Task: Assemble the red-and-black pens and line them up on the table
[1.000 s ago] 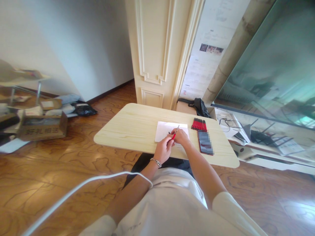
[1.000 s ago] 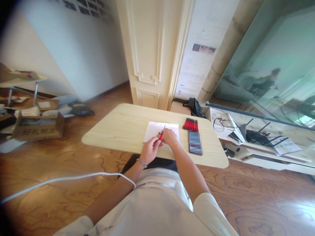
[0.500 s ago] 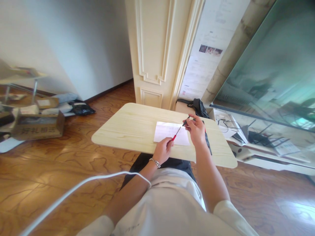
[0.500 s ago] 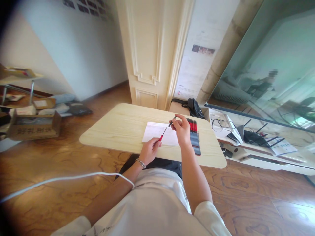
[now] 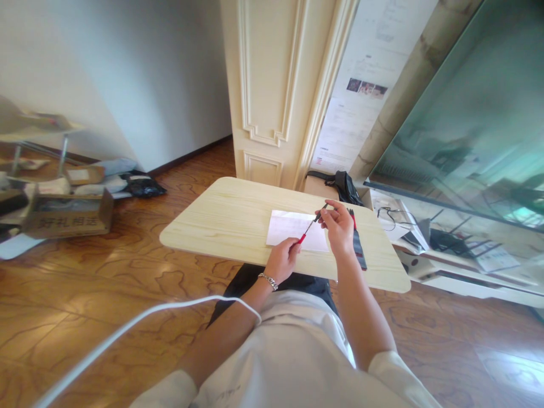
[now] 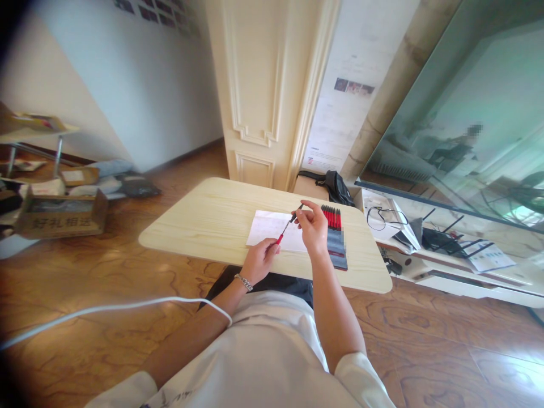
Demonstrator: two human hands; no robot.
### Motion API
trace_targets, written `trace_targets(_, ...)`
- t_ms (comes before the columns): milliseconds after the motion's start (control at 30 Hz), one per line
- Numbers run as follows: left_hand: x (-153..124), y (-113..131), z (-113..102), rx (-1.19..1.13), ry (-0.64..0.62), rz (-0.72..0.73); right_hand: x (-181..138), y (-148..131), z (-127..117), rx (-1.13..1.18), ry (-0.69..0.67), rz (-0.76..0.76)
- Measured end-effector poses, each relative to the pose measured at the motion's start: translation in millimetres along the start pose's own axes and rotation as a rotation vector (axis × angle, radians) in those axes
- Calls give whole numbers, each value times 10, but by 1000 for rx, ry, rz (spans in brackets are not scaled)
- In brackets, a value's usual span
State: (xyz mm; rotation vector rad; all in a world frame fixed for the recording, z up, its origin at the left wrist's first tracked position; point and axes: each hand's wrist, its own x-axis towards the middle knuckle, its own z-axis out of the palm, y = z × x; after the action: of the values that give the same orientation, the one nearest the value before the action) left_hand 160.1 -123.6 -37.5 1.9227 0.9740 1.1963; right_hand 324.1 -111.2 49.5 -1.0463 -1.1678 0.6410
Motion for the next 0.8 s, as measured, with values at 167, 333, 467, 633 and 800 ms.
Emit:
trace_targets(167,1,16,-10,15,-6,1,0,20,9,-39,3,-26)
trace_targets(333,-4,10,-4,21,0,3,9,23,-8,-41,30,-47)
trace_targets(467,-2,7,0,21,1,3,8,34,-11,-37,48,-43)
trace_targets(633,-1,19,-5,4,1,1,4,12,0,-67,38,-41)
trace_targets(800,-2,21,-6,-19,-6,-9,-68,17,23,-145,-4,-34)
